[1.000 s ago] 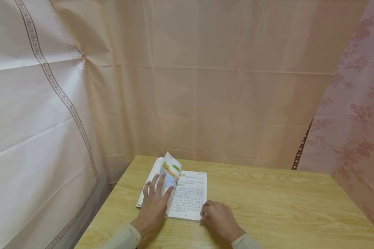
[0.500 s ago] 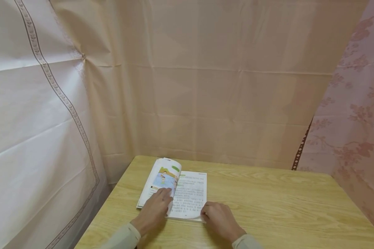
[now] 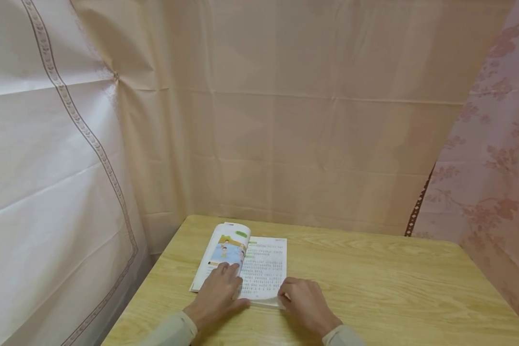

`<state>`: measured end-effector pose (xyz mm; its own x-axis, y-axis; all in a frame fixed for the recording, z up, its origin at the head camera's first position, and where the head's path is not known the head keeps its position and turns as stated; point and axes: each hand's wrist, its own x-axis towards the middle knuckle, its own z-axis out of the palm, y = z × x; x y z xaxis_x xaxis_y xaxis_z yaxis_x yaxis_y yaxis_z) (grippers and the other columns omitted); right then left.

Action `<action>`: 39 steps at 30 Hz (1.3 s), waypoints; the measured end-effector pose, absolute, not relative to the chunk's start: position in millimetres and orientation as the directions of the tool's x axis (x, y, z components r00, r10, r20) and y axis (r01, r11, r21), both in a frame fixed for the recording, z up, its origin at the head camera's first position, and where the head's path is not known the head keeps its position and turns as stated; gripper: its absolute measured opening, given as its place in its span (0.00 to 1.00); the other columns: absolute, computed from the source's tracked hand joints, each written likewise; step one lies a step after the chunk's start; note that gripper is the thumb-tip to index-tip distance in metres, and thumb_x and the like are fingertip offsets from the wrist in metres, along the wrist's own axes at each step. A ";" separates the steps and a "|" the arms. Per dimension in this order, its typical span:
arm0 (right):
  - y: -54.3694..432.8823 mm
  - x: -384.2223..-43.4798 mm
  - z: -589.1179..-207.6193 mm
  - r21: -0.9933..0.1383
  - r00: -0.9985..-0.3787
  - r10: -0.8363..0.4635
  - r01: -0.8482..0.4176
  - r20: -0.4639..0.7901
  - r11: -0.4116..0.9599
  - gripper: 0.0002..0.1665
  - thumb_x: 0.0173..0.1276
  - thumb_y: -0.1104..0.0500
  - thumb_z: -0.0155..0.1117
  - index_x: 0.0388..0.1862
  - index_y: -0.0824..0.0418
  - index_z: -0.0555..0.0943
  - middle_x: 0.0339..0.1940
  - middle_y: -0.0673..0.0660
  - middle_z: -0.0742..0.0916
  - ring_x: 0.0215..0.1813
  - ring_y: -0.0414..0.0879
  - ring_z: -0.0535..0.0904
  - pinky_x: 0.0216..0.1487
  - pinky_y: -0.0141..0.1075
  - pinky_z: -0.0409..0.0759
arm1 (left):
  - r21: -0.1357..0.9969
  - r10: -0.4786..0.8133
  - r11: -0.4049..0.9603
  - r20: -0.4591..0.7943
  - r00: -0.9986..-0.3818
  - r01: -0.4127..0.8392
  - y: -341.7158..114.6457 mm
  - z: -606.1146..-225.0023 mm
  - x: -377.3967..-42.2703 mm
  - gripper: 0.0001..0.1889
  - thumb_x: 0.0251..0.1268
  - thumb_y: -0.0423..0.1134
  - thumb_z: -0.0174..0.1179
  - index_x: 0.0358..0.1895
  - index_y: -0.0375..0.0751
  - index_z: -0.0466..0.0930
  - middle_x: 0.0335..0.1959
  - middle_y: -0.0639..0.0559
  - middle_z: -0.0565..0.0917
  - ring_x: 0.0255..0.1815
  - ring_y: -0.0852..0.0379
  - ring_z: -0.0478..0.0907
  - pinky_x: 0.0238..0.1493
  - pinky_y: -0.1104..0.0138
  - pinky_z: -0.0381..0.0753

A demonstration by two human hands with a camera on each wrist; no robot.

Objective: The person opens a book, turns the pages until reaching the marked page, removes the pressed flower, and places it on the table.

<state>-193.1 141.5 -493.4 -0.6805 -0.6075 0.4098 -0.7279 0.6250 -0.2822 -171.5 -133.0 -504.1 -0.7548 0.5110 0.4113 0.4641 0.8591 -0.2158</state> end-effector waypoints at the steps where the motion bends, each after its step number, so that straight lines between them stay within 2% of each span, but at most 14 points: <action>1: 141.3 -192.8 -492.8 -0.288 -0.680 -0.605 -0.729 0.414 0.622 0.06 0.60 0.62 0.79 0.29 0.52 0.89 0.33 0.39 0.86 0.31 0.28 0.77 0.31 0.29 0.79 | -0.218 0.509 0.861 0.413 -0.755 0.460 -132.8 -503.9 -171.4 0.31 0.61 0.72 0.61 0.37 0.44 0.86 0.53 0.45 0.81 0.50 0.45 0.75 0.49 0.55 0.79; 7: 138.8 -189.9 -490.1 -0.275 -0.665 -0.558 -0.730 0.496 0.625 0.08 0.58 0.62 0.80 0.29 0.50 0.88 0.33 0.39 0.87 0.31 0.28 0.78 0.29 0.27 0.79 | -0.200 0.499 0.866 0.421 -0.757 0.459 -130.7 -504.0 -173.1 0.24 0.68 0.64 0.60 0.33 0.45 0.86 0.48 0.46 0.83 0.49 0.45 0.76 0.48 0.54 0.81; 12: 136.1 -188.9 -488.5 -0.244 -0.630 -0.504 -0.736 0.591 0.632 0.11 0.53 0.61 0.84 0.28 0.51 0.86 0.34 0.42 0.88 0.26 0.26 0.74 0.24 0.22 0.73 | -0.187 0.504 0.863 0.398 -0.767 0.470 -127.5 -503.6 -174.9 0.16 0.67 0.54 0.62 0.31 0.46 0.86 0.42 0.49 0.81 0.45 0.47 0.74 0.44 0.55 0.79; 17: 136.1 -190.9 -489.8 -0.207 -0.585 -0.459 -0.739 0.669 0.641 0.15 0.49 0.63 0.85 0.29 0.51 0.86 0.34 0.43 0.87 0.24 0.24 0.69 0.23 0.20 0.70 | -0.206 0.492 0.870 0.402 -0.772 0.447 -126.6 -503.1 -173.1 0.15 0.67 0.53 0.62 0.28 0.47 0.83 0.37 0.51 0.79 0.42 0.49 0.73 0.40 0.58 0.77; 20: 137.6 -192.4 -490.8 -0.206 -0.575 -0.421 -0.729 0.702 0.652 0.17 0.47 0.64 0.86 0.29 0.50 0.86 0.33 0.41 0.87 0.23 0.22 0.68 0.23 0.18 0.69 | -0.188 0.467 0.884 0.413 -0.782 0.428 -125.4 -503.4 -173.1 0.13 0.69 0.51 0.61 0.29 0.48 0.83 0.37 0.52 0.79 0.43 0.49 0.74 0.41 0.58 0.76; 23: 139.2 -193.4 -491.8 -0.199 -0.571 -0.412 -0.724 0.710 0.660 0.17 0.47 0.64 0.87 0.29 0.48 0.86 0.32 0.40 0.87 0.23 0.22 0.69 0.23 0.18 0.69 | -0.180 0.442 0.897 0.434 -0.785 0.405 -123.5 -502.8 -173.8 0.11 0.72 0.48 0.60 0.34 0.46 0.83 0.38 0.52 0.81 0.46 0.49 0.76 0.44 0.58 0.78; 27: 140.5 -191.7 -493.2 -0.226 -0.619 -0.451 -0.716 0.643 0.661 0.14 0.51 0.62 0.85 0.30 0.48 0.86 0.33 0.40 0.87 0.26 0.25 0.74 0.25 0.21 0.73 | -0.185 0.415 0.910 0.460 -0.785 0.372 -122.6 -501.3 -174.2 0.11 0.73 0.47 0.60 0.41 0.42 0.82 0.39 0.51 0.83 0.46 0.49 0.79 0.44 0.58 0.80; 31: 141.5 -188.2 -494.3 -0.306 -0.731 -0.504 -0.663 0.460 0.683 0.08 0.59 0.58 0.80 0.34 0.50 0.88 0.37 0.41 0.88 0.35 0.35 0.83 0.35 0.31 0.83 | -0.142 0.371 0.927 0.469 -0.802 0.346 -123.3 -499.2 -173.9 0.11 0.72 0.44 0.59 0.45 0.40 0.77 0.37 0.49 0.82 0.42 0.49 0.80 0.39 0.58 0.81; 33: 142.1 -187.5 -496.4 -0.331 -0.770 -0.527 -0.633 0.359 0.699 0.08 0.61 0.55 0.79 0.38 0.51 0.89 0.40 0.42 0.88 0.41 0.40 0.85 0.41 0.38 0.85 | -0.108 0.341 0.938 0.466 -0.817 0.330 -123.5 -496.6 -173.9 0.10 0.73 0.43 0.57 0.45 0.40 0.76 0.35 0.49 0.82 0.40 0.50 0.81 0.37 0.59 0.81; 36: 142.0 -188.4 -501.3 -0.310 -0.777 -0.566 -0.629 0.274 0.713 0.12 0.61 0.50 0.79 0.41 0.52 0.88 0.44 0.44 0.86 0.44 0.41 0.84 0.45 0.43 0.85 | -0.080 0.300 0.951 0.474 -0.828 0.299 -125.4 -492.4 -174.3 0.09 0.74 0.43 0.55 0.44 0.40 0.76 0.32 0.49 0.83 0.37 0.50 0.80 0.33 0.60 0.81; 39: 142.0 -190.1 -504.8 -0.270 -0.758 -0.593 -0.651 0.270 0.709 0.14 0.59 0.48 0.79 0.40 0.52 0.88 0.45 0.46 0.86 0.40 0.38 0.82 0.41 0.39 0.84 | -0.083 0.276 0.958 0.517 -0.810 0.274 -129.4 -488.8 -176.2 0.10 0.74 0.44 0.56 0.39 0.40 0.76 0.28 0.50 0.82 0.32 0.52 0.79 0.27 0.62 0.79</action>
<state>-190.1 142.0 -504.8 -0.7584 -0.5931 0.2703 -0.6510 0.7095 -0.2698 -176.2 -129.4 -488.8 -0.8103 0.2761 0.5168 0.2737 0.9582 -0.0829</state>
